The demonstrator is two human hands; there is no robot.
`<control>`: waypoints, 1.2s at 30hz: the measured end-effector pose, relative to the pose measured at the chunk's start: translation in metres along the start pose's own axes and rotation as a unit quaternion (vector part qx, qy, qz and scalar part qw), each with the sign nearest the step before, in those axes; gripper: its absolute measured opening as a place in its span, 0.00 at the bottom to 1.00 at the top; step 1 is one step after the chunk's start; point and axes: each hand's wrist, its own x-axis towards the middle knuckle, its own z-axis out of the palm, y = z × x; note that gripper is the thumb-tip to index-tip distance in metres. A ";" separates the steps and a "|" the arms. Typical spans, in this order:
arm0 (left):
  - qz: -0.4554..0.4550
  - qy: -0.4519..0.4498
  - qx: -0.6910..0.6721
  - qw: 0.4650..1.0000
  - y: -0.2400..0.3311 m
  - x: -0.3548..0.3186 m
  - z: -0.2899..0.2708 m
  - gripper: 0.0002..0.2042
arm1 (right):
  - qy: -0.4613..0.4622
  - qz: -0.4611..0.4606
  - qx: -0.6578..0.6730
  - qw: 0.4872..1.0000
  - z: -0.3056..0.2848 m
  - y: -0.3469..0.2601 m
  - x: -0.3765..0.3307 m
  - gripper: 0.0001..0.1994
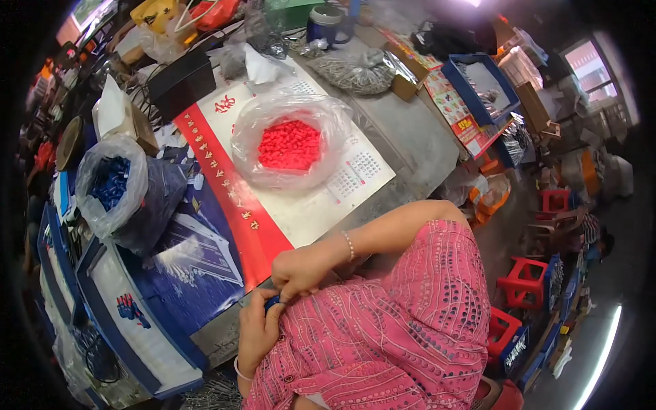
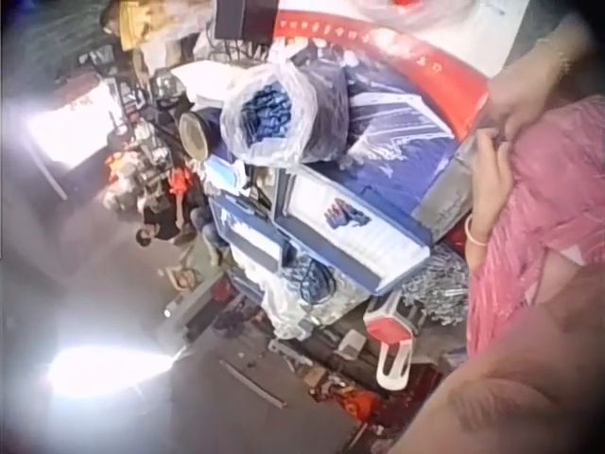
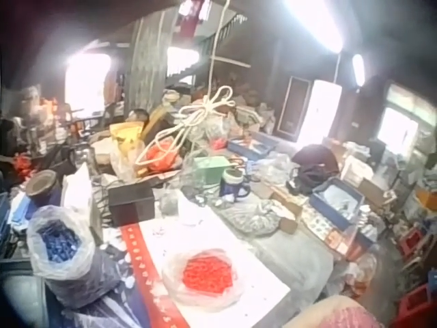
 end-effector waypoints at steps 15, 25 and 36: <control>-0.111 -0.070 -0.380 0.916 -0.022 0.009 -0.008 0.08 | 0.224 -0.265 -0.328 0.878 -0.005 0.019 -0.007 0.13; -0.044 -0.125 -0.223 0.966 -0.023 0.009 -0.014 0.09 | 0.104 -0.246 -0.172 0.948 -0.002 0.004 -0.001 0.16; -0.093 -0.044 -0.335 0.937 -0.027 0.006 -0.004 0.09 | 0.194 -0.222 -0.281 0.913 -0.007 0.003 -0.003 0.15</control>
